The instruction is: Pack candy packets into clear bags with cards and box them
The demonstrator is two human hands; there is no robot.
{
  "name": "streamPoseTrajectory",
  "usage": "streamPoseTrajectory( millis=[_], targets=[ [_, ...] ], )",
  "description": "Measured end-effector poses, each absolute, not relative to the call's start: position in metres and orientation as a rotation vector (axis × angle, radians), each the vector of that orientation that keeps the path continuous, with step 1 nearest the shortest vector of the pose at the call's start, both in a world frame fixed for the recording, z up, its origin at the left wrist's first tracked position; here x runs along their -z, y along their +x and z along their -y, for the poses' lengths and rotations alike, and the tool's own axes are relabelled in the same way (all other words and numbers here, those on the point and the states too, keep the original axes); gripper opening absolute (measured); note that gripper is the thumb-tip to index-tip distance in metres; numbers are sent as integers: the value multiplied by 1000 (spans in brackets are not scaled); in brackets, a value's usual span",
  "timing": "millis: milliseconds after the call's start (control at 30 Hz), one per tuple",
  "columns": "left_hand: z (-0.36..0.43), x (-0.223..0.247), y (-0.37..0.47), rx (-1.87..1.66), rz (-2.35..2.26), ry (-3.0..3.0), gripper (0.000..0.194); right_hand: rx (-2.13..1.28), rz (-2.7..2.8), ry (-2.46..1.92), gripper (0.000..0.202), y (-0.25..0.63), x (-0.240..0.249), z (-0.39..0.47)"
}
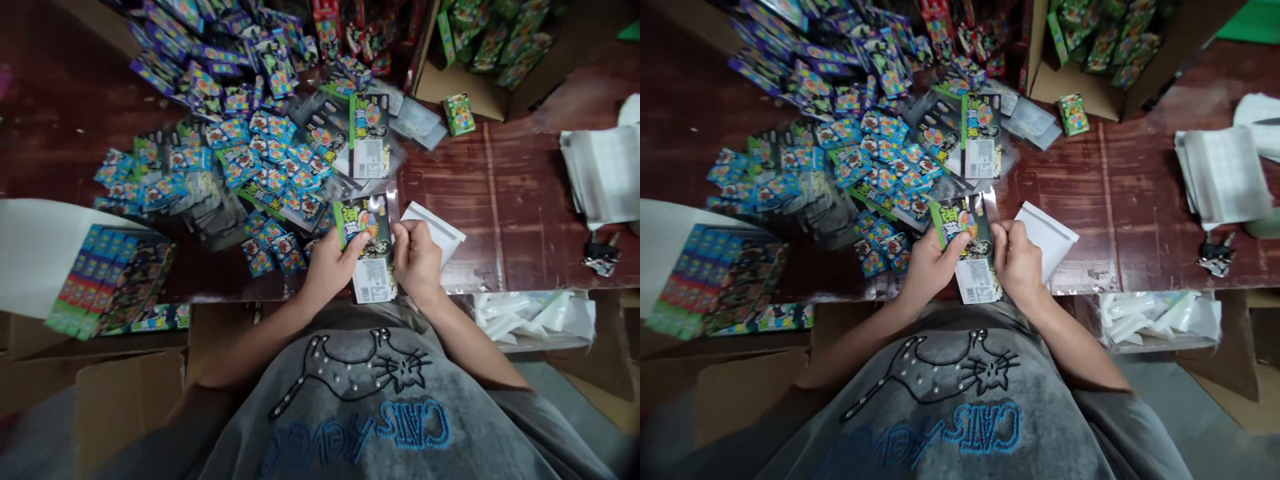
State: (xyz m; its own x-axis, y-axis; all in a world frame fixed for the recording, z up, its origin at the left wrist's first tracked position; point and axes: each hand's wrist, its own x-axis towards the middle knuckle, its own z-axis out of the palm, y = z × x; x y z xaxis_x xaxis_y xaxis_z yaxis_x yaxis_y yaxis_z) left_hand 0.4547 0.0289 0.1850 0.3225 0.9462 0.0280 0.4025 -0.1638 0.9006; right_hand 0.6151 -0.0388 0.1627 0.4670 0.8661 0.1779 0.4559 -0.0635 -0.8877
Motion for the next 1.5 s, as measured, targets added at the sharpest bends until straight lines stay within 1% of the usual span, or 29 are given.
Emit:
streamPoseTrajectory(
  millis=[100, 167, 233, 333, 433, 500, 533, 600, 767, 833, 900, 1000, 1100, 1167, 1333, 1433, 1500],
  targets=[
    [-27, -177, 466, -929, -1321, 1865, 34, -562, 1129, -1667, 36, 618, -161, 42],
    [-28, -175, 479, -1016, -1323, 1861, 35, -652, 1111, -1640, 41, 624, -162, 46],
    [-28, -177, 490, -1028, -1293, 1817, 38, -678, 1074, -1646, 44, 629, -162, 51],
    [-27, -183, 497, -900, -1083, 1648, 47, -626, 1033, -1631, 39, 634, -158, 57],
    [-26, -183, 491, -695, -843, 1449, 65, -549, 977, -1542, 36, 635, -149, 58],
    [-26, -178, 487, -634, -799, 1400, 76, -517, 932, -1493, 37, 634, -145, 57],
    [-26, -174, 487, -645, -799, 1396, 78, -511, 919, -1479, 38, 632, -145, 57],
    [-26, -169, 492, -730, -802, 1390, 74, -528, 923, -1448, 36, 629, -146, 56],
    [-25, -173, 512, -927, -881, 1457, 42, -570, 925, -1402, 33, 627, -150, 55],
    [-28, -179, 514, -993, -971, 1531, 33, -555, 888, -1430, 35, 630, -149, 54],
    [-32, -183, 511, -1028, -1034, 1560, 29, -559, 863, -1452, 36, 632, -149, 54],
    [-38, -183, 506, -1023, -1083, 1526, 27, -687, 909, -1461, 40, 633, -153, 54],
    [-41, -183, 504, -1046, -1112, 1509, 31, -867, 905, -1460, 48, 628, -158, 52],
    [-42, -183, 504, -1047, -1055, 1506, 33, -921, 857, -1446, 49, 626, -157, 48],
    [-44, -181, 502, -970, -950, 1544, 34, -839, 806, -1401, 45, 631, -148, 41],
    [-45, -179, 501, -973, -1019, 1618, 35, -863, 781, -1369, 49, 636, -146, 42],
    [-46, -177, 502, -990, -1092, 1677, 34, -853, 818, -1395, 48, 637, -147, 43]
  ],
)
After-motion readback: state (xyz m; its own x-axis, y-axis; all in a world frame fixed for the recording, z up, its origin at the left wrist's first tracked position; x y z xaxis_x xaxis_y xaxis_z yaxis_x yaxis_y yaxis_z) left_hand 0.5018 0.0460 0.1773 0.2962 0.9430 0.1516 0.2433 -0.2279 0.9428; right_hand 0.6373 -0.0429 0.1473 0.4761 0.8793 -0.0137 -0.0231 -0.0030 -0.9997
